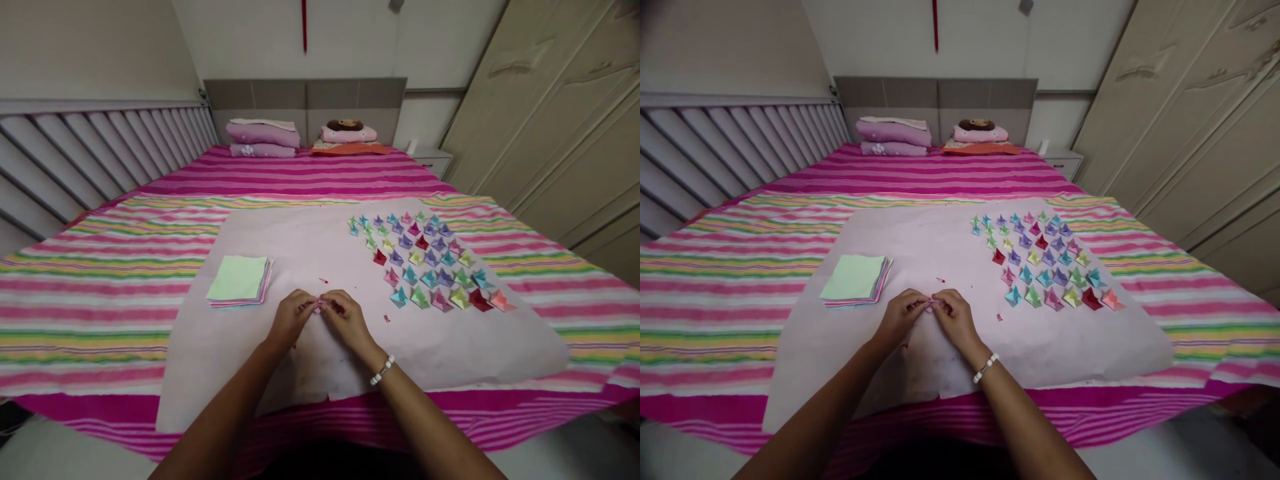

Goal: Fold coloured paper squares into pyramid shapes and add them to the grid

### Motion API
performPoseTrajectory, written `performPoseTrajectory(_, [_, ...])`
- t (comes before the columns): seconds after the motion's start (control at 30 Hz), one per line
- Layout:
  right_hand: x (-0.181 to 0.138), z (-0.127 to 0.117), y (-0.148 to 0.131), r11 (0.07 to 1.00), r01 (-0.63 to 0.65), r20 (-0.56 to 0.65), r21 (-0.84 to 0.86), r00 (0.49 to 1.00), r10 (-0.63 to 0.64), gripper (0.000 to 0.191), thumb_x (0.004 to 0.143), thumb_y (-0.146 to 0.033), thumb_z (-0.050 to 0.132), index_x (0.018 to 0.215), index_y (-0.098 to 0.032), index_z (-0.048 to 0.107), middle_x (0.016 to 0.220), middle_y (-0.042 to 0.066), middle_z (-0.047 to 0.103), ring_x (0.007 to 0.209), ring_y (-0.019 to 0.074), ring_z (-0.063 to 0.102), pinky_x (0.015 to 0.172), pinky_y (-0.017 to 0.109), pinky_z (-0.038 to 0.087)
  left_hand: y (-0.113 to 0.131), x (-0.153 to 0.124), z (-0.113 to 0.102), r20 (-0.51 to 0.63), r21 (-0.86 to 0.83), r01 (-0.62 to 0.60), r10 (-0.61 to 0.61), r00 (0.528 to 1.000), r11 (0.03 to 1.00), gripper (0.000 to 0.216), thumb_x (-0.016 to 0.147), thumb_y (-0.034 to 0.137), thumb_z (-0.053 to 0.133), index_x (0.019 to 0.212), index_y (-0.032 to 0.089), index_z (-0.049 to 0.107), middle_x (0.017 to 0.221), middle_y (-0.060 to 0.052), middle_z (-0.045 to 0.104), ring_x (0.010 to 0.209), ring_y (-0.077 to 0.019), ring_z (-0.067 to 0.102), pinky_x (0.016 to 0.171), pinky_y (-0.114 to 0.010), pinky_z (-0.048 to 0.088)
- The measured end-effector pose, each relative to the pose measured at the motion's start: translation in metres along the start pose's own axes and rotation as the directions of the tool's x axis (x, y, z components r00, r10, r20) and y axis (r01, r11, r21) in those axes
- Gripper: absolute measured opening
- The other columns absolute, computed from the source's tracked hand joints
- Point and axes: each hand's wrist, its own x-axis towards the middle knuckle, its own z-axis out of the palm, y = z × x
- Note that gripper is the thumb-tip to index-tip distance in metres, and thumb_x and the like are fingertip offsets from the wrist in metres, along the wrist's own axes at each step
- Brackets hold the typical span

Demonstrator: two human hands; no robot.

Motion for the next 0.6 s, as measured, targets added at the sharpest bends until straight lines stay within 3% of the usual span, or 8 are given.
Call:
performPoseTrajectory(0.07, [0.003, 0.003, 0.009, 0.997, 0.051, 0.018, -0.051, 0.999, -0.05, 0.01, 0.082, -0.026, 0.059, 0.084, -0.022, 0.069, 0.088, 0.006, 0.064, 0.08, 0.0194, 0.059, 0.069, 0.031, 0.045, -0.006, 0.002, 0.006, 0.004, 0.004, 0.001, -0.001, 1.0, 1.0, 0.013, 0.082, 0.017, 0.06, 0.076, 0.019, 0.071, 0.077, -0.002, 0.066, 0.076, -0.0151, 0.062, 0.069, -0.026, 0.048])
performPoseTrajectory(0.27, [0.007, 0.01, 0.027, 0.992, 0.045, 0.009, -0.118, 0.999, -0.044, 0.011, 0.082, -0.019, 0.056, 0.074, -0.022, 0.063, 0.078, 0.003, 0.059, 0.07, 0.0172, 0.053, 0.064, 0.03, 0.042, -0.024, 0.002, 0.02, -0.014, 0.004, 0.025, -0.025, 1.0, 1.0, 0.014, 0.082, 0.017, 0.058, 0.08, 0.019, 0.071, 0.078, -0.003, 0.067, 0.077, -0.0156, 0.062, 0.072, -0.029, 0.05])
performPoseTrajectory(0.6, [0.004, 0.013, 0.035, 0.99, 0.044, 0.022, -0.131, 0.999, -0.041, 0.011, 0.083, -0.018, 0.054, 0.076, -0.021, 0.062, 0.079, 0.003, 0.054, 0.07, 0.0173, 0.05, 0.063, 0.029, 0.039, -0.033, -0.005, 0.027, -0.049, -0.026, 0.099, -0.1, 0.994, 0.995, 0.011, 0.081, 0.019, 0.056, 0.08, 0.018, 0.067, 0.078, -0.003, 0.067, 0.074, -0.0154, 0.064, 0.069, -0.028, 0.052])
